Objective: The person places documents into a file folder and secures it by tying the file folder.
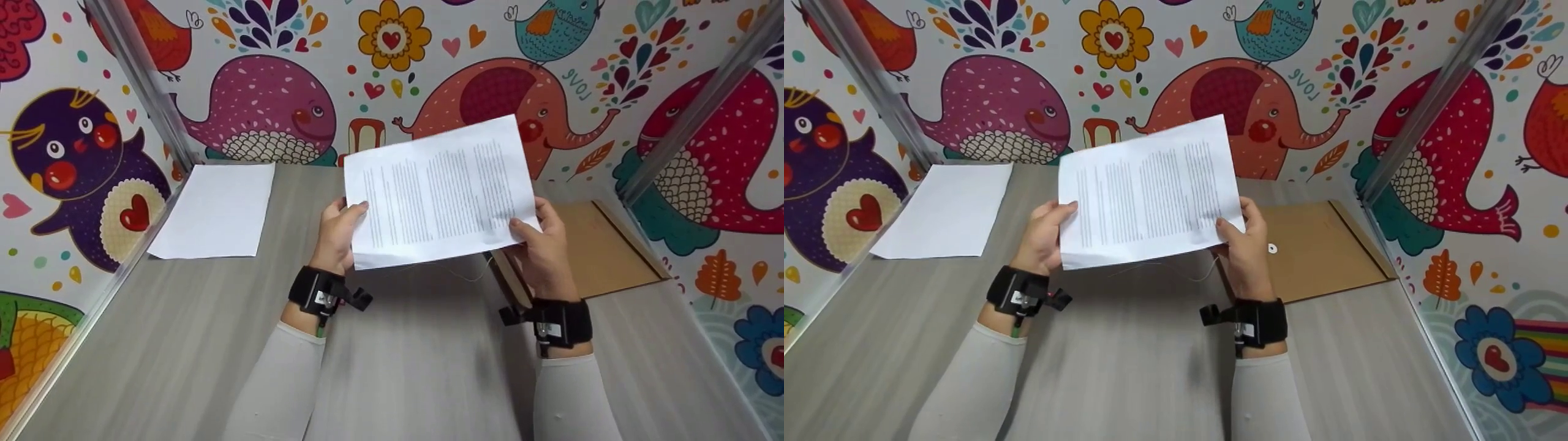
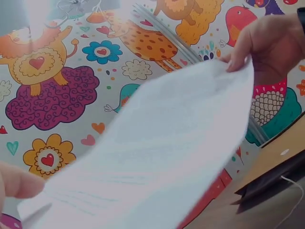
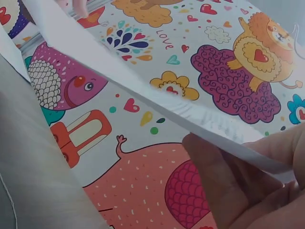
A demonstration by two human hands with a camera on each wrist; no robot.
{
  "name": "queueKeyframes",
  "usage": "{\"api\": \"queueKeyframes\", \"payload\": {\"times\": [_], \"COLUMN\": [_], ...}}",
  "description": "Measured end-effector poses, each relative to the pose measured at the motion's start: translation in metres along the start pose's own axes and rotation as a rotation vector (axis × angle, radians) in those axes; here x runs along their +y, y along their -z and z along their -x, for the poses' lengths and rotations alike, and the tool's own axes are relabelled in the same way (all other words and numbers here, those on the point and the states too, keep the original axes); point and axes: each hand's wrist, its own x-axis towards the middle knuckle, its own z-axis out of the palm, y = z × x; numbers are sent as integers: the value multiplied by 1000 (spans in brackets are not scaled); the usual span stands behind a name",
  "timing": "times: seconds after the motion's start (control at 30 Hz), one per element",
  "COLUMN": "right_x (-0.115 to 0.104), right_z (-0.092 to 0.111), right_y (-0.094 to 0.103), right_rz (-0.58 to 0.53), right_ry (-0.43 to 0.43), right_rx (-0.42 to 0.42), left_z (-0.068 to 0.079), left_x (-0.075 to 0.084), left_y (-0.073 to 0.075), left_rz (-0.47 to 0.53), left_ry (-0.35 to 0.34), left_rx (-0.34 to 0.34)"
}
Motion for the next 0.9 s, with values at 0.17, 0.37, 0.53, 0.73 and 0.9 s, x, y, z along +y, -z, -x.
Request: {"api": "queueKeyframes", "payload": {"times": [0.17,0.37,0.53,0.73,0.9], "right_x": [-1,2,10,29,46], "right_z": [0,-2,-7,-13,-14], "right_y": [2,8,22,56,76], "right_rz": [38,184,588,1077,1209], "right_ry": [-10,-45,-40,-189,-308], "right_rx": [-21,-2,74,1,-93], "left_z": [-1,-4,-5,-4,1], "left_x": [-1,5,7,-5,-15], "left_y": [4,11,13,4,-7], "left_rz": [-270,-537,-650,-799,-806], "left_ry": [-70,-90,-69,-94,-97], "left_rx": [34,129,130,93,44]}}
